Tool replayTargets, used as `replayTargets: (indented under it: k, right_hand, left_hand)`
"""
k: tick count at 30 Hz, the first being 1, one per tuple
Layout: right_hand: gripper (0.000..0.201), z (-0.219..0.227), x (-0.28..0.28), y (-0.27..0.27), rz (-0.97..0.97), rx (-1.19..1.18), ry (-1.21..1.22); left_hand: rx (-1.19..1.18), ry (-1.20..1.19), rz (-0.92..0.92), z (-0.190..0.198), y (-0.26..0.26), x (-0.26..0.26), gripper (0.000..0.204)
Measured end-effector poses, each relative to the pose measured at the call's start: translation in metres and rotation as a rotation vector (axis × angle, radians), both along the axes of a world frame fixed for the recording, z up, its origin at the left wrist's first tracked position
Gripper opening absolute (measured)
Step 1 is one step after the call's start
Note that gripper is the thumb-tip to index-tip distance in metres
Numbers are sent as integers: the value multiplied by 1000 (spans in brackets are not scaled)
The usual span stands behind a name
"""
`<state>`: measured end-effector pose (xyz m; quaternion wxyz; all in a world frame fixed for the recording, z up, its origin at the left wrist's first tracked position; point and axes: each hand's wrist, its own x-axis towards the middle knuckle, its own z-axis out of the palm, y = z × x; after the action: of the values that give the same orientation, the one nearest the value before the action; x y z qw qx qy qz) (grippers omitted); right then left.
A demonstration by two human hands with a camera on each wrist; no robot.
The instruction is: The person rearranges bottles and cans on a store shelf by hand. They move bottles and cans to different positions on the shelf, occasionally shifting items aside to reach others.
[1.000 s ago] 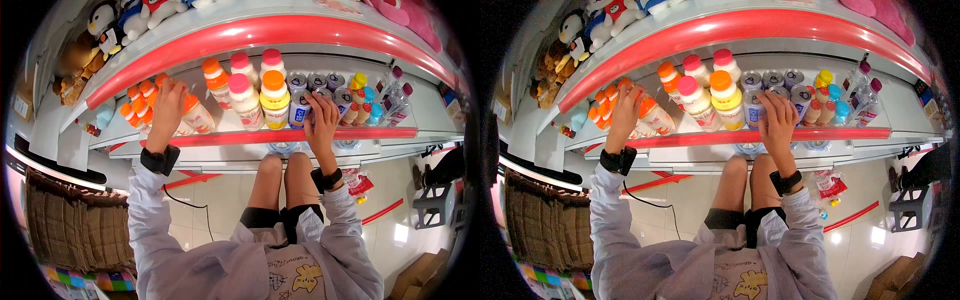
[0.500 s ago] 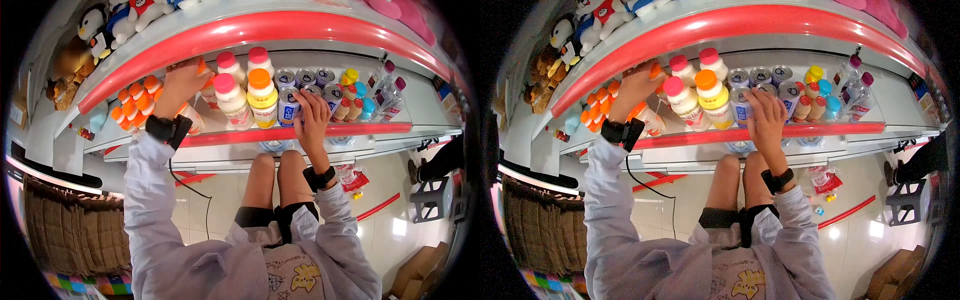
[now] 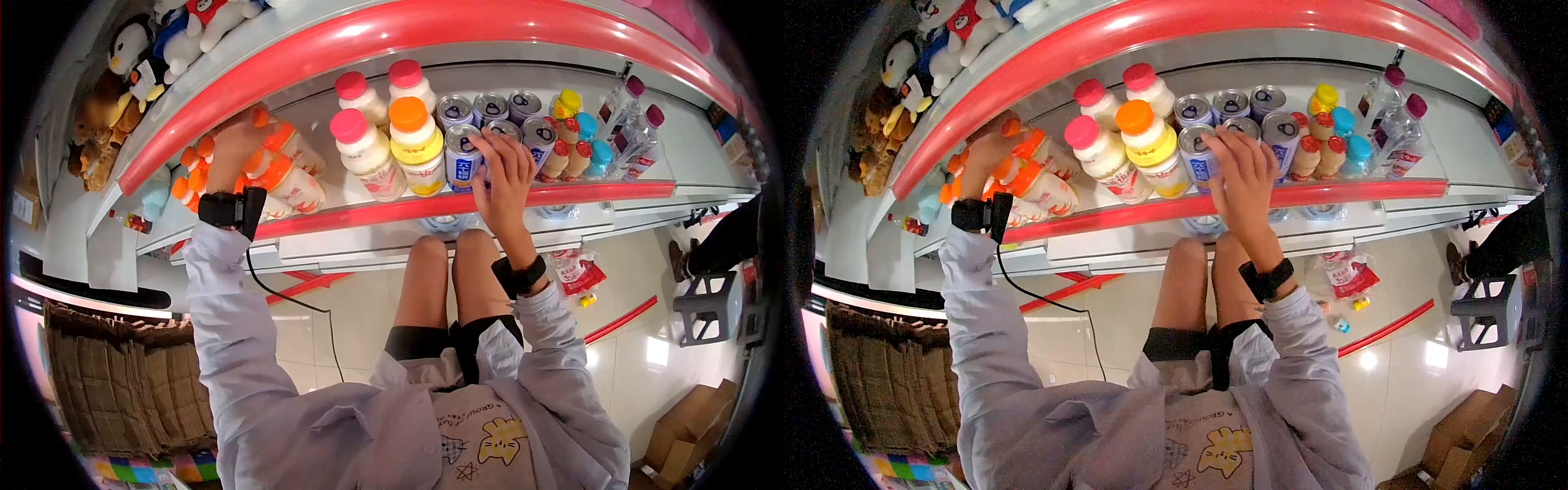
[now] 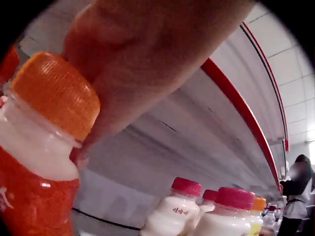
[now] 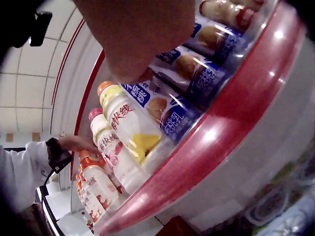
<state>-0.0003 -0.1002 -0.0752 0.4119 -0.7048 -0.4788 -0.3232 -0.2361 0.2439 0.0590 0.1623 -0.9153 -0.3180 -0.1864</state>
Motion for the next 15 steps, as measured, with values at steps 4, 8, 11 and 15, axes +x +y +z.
replayTargets:
  k: [4, 8, 11, 15]
  right_hand:
    - [58, -1, 0, 1, -11, 9, -2]
    - [58, -2, 0, 2, -5, 16, 9]
    - [59, -3, 1, 2, -8, 16, 6]
    - [59, -1, 0, 1, 3, 13, 14]
  left_hand:
    - [-121, 21, 37, -1, 13, 0, 46]
    - [29, 7, 65, -3, 0, 2, 41]
    - [75, -26, -43, -1, -11, -1, 43]
    - [-196, -234, -292, 13, -62, 19, 41]
